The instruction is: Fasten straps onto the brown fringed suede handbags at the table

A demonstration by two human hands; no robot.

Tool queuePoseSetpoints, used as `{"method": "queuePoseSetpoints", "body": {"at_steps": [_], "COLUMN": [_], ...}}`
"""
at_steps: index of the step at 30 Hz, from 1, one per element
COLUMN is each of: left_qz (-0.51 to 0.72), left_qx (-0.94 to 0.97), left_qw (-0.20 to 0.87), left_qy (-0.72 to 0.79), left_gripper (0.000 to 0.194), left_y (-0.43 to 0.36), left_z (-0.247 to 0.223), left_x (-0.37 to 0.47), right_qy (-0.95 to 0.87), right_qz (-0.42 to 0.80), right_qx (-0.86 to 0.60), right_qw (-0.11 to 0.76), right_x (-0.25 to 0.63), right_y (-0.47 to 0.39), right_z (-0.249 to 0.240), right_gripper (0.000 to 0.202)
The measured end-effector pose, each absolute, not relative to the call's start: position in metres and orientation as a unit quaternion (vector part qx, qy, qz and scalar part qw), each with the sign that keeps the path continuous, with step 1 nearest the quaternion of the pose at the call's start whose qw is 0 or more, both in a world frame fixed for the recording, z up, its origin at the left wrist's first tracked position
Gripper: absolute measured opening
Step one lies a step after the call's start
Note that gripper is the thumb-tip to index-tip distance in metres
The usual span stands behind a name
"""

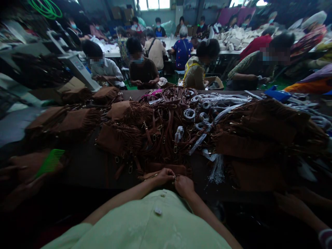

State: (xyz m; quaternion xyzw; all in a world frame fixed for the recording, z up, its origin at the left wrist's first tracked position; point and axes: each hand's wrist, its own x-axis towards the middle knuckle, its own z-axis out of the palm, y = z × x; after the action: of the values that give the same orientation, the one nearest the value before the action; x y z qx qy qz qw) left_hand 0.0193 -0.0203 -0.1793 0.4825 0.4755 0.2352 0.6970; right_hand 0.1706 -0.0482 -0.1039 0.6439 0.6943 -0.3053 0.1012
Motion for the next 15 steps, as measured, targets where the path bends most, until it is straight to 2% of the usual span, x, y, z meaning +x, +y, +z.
{"method": "queuePoseSetpoints", "body": {"at_steps": [9,15], "left_qz": [0.249,0.254], "left_qx": [0.436,0.418], "left_qw": [0.733,0.737], "left_qy": [0.459,0.467], "left_gripper": [0.038,0.039], "left_y": [-0.018,-0.018], "left_z": [-0.175,-0.183], "left_x": [0.020,0.019], "right_qy": [0.695,0.680], "right_qz": [-0.293,-0.286], "right_qx": [0.653,0.673], "right_qw": [0.070,0.057], "right_x": [0.168,0.168], "right_y": [-0.053,-0.056], "right_z": [-0.116,-0.112], "right_gripper": [0.040,0.035]}}
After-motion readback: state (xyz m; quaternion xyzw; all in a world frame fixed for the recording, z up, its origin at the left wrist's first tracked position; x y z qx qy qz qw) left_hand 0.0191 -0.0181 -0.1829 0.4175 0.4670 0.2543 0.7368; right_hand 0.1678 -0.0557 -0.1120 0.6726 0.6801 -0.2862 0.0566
